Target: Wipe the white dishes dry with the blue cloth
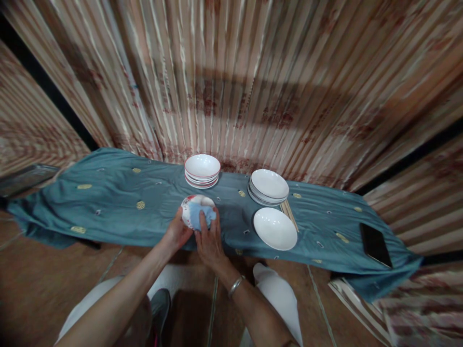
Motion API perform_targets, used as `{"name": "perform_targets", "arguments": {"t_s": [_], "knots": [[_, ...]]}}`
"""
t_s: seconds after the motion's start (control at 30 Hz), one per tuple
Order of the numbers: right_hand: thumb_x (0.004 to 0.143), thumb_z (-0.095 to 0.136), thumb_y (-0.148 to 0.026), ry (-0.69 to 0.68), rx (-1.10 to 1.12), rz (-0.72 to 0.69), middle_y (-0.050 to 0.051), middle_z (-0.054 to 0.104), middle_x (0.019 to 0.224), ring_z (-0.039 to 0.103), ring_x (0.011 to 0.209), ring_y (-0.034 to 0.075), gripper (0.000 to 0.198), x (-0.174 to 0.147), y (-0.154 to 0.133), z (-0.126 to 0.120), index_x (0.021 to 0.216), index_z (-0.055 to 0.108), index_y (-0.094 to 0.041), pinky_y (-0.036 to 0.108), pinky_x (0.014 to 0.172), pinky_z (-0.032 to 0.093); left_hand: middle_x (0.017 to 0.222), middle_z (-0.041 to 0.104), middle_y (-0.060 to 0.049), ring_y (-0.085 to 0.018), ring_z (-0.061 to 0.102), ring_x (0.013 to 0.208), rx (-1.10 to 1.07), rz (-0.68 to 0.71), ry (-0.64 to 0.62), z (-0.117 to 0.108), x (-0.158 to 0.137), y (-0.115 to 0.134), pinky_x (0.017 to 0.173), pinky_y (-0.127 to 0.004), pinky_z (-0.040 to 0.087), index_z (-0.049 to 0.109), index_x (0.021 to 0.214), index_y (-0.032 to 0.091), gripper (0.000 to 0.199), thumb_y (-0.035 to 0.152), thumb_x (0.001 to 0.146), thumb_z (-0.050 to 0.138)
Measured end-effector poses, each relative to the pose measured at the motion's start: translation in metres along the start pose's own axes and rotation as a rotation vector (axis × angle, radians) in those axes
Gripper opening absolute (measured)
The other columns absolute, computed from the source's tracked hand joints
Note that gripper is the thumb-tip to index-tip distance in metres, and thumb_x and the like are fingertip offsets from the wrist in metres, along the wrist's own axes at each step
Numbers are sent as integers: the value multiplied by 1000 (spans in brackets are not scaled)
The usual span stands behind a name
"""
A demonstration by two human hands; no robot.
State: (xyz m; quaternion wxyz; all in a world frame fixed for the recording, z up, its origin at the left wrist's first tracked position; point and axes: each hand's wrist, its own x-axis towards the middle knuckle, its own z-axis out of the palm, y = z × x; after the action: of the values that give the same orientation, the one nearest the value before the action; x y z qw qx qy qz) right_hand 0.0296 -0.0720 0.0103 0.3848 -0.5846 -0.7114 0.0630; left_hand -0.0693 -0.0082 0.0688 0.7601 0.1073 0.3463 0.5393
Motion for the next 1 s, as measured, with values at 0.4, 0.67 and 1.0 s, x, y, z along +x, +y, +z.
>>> {"name": "perform_targets", "arguments": {"t_s": [0.4,0.67,1.0], "knots": [[95,40,-25,91,-101,-64,14,19,158,10,147,31,47,28,1,-33,141,45,-19,56,113,23,115,70,-14,-27,60,116,105,88,-140,3,-7,-9,103,-39,45,63,118,9,44,38,86,57],[98,34,-34,144,76,75,11,30,153,18,145,27,46,38,8,-40,141,43,-21,53,115,24,115,70,-16,-28,60,118,100,74,-140,9,-10,-9,104,-40,44,64,117,7,42,33,85,57],[96,36,-34,190,358,195,9,54,133,47,126,21,40,45,14,-39,131,53,-23,38,108,36,117,69,-14,-27,60,118,103,84,-108,9,-9,-8,106,-42,43,60,125,9,44,32,88,54]]}}
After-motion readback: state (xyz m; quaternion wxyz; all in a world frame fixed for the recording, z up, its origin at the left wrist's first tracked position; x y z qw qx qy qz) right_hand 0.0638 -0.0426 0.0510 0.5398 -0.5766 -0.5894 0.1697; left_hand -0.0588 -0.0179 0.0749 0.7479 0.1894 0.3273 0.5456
